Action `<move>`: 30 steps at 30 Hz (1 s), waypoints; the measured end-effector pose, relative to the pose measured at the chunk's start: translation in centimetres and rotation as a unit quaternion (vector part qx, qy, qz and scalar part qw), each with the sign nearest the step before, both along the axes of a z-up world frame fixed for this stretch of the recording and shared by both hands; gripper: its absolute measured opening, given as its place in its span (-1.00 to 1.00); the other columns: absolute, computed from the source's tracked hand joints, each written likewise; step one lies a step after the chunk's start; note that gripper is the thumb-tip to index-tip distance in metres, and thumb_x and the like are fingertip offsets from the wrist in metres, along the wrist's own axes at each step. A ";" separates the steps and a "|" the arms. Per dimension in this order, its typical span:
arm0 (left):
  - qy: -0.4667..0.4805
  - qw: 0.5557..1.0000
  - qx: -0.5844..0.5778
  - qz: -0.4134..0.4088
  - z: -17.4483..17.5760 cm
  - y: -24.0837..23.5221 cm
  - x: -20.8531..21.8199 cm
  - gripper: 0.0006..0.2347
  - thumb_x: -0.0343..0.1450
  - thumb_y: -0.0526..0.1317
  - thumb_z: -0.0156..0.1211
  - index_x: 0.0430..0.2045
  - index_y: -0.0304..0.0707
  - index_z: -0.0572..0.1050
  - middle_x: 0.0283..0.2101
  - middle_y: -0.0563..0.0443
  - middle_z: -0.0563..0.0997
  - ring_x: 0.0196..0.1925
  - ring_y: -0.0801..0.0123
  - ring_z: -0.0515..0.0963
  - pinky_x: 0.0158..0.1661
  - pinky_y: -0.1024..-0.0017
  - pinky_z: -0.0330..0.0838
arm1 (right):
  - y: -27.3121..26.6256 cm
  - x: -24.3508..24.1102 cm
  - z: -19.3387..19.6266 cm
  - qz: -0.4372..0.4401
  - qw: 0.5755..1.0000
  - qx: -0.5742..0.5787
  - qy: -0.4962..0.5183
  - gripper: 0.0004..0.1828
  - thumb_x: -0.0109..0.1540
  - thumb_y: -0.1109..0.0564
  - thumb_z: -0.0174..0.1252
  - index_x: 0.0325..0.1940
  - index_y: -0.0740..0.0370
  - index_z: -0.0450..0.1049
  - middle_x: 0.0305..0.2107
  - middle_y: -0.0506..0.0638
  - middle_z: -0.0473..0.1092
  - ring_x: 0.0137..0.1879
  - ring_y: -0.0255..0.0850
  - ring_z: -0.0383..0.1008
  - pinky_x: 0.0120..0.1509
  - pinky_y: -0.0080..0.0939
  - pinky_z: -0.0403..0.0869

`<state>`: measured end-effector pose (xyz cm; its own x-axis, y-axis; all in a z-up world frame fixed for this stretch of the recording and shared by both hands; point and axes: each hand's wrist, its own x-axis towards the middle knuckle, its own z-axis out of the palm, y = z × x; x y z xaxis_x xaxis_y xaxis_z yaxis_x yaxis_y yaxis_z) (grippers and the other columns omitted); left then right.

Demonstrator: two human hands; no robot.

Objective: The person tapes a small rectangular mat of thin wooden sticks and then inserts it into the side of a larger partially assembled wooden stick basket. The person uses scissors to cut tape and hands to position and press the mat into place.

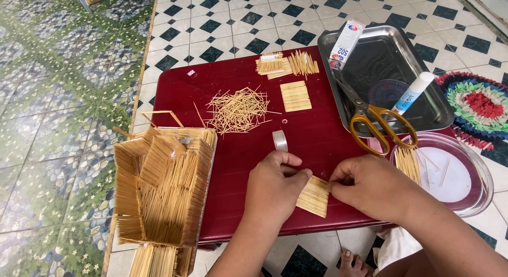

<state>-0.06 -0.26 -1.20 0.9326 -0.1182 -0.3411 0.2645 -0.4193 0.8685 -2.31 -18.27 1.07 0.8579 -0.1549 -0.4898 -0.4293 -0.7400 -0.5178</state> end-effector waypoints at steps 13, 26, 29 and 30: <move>0.017 0.977 -0.195 0.085 -2.0 0.0 -0.2 -0.82 0.33 -0.31 0.49 -0.26 -0.24 0.62 -0.39 -0.01 0.74 -0.33 0.47 0.71 -0.24 0.54 0.60 | -1.4 0.6 -0.3 -0.058 0.995 0.055 0.057 -0.74 0.21 0.14 0.12 -0.29 0.20 0.74 -0.48 0.03 0.62 -0.41 -0.15 0.57 -0.22 -0.21 0.47; 0.036 0.942 -0.315 0.111 -1.2 1.3 -1.2 -0.61 0.28 -0.37 0.48 0.02 -0.30 0.60 -0.34 -0.08 0.74 -0.40 0.40 0.64 -0.40 0.45 0.62 | -0.5 -0.7 -3.9 -0.042 0.942 0.281 -0.176 -0.84 0.24 0.15 0.35 -0.23 0.26 0.79 -0.59 0.03 0.58 -0.48 -0.24 0.48 -0.36 -0.24 0.47; 0.082 0.951 -0.286 0.081 -1.3 1.4 -1.4 -0.71 0.31 -0.27 0.48 -0.10 -0.28 0.64 -0.39 0.01 0.68 -0.38 0.45 0.63 -0.36 0.50 0.64 | -0.4 -0.7 -4.3 -0.040 0.935 0.283 -0.209 -0.82 0.23 0.16 0.36 -0.20 0.26 0.81 -0.58 0.00 0.59 -0.46 -0.27 0.48 -0.34 -0.26 0.47; 0.089 0.951 -0.288 0.067 -1.6 1.4 -1.5 -0.84 0.36 -0.25 0.47 -0.27 -0.28 0.69 -0.42 0.02 0.66 -0.38 0.47 0.62 -0.34 0.51 0.64 | -0.4 -0.7 -4.4 -0.027 0.933 0.280 -0.222 -0.84 0.22 0.15 0.36 -0.23 0.25 0.81 -0.61 -0.03 0.57 -0.47 -0.29 0.45 -0.35 -0.27 0.45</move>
